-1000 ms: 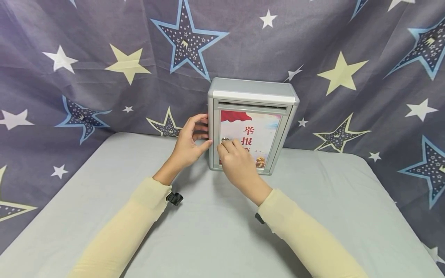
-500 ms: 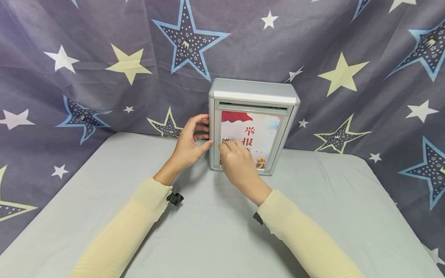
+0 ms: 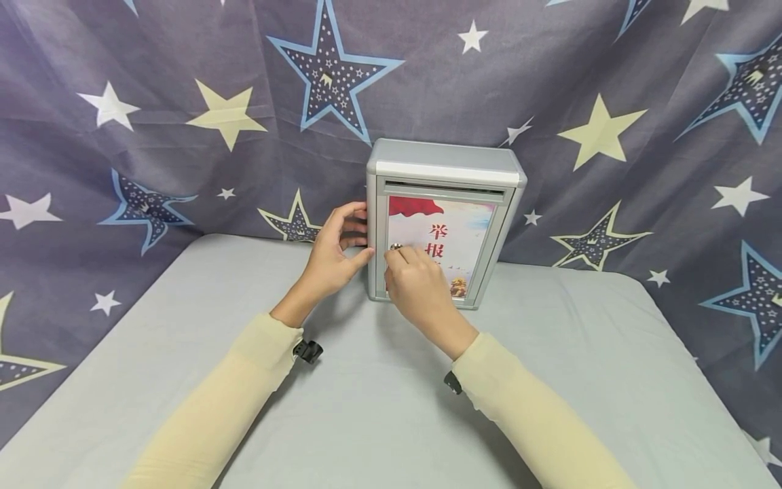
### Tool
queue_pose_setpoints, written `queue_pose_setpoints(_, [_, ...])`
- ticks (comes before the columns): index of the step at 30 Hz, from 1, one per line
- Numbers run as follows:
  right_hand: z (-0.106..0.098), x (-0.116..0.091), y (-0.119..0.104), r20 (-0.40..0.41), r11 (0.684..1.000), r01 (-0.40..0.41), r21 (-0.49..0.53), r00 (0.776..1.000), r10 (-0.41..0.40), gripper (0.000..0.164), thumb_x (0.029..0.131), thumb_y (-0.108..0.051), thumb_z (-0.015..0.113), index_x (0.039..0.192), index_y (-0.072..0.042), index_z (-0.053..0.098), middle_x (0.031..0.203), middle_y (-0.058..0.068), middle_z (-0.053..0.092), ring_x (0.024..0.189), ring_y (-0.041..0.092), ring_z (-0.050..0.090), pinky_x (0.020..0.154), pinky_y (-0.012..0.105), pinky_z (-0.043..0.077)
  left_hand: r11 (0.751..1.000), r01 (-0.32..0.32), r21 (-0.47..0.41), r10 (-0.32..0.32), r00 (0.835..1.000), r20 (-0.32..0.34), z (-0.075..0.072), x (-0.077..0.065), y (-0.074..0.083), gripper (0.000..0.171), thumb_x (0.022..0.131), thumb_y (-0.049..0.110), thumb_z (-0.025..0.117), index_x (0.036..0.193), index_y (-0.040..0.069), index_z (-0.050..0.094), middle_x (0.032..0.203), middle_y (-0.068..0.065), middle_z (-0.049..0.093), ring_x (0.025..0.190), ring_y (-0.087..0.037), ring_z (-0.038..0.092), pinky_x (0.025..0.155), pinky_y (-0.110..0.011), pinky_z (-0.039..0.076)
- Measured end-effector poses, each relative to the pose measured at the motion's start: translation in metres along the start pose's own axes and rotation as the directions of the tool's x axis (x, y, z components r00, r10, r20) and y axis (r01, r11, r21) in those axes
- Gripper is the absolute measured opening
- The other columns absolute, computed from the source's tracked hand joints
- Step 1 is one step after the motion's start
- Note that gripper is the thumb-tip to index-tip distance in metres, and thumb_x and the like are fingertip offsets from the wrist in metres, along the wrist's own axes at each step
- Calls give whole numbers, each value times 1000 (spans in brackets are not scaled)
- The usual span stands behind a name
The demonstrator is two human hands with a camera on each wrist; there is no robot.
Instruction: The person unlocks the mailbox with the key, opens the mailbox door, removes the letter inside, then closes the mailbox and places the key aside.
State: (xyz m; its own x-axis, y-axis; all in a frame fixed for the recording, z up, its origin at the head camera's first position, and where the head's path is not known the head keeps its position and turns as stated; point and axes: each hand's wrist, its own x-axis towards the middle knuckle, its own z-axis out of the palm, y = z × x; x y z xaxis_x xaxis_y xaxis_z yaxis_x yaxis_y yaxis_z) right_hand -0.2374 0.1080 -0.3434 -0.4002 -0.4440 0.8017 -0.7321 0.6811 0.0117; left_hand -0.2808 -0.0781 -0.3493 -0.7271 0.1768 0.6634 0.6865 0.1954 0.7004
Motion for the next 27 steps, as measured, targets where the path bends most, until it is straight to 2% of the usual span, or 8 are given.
queue_pose_setpoints(6, [2,1,0,-18,998,-53,16,998,53,10,84,8,68,93,5,71,82,13,69,68,25,63,58,39,59,1000,-2,-9,2,1000,1,0,0,0,74,82,-18,73,146,5,47,132,-15,51,110,-27,60,90,-37,60])
queue_pose_setpoints(14, [3,1,-5,-32,979,-182,89,982,185,7,84,5,70,89,0,72,81,11,69,68,21,65,58,38,58,1000,-8,-7,8,1000,3,0,0,-1,73,82,-18,73,146,5,46,132,-15,51,110,-27,59,90,-37,60])
queue_pose_setpoints(21, [8,0,-7,-85,966,-224,130,968,235,6,84,3,70,88,0,72,83,11,71,71,21,69,63,38,60,1000,-13,-8,13,1000,0,-1,0,-1,74,82,-18,73,146,5,46,132,-16,51,110,-27,59,90,-38,60])
queue_pose_setpoints(27, [9,-1,-6,-107,929,-275,249,945,309,6,83,4,69,88,4,72,84,15,73,71,22,74,65,34,63,1000,-15,-7,15,1000,4,0,0,-1,73,82,-18,73,146,5,46,132,-15,51,110,-27,59,89,-37,60])
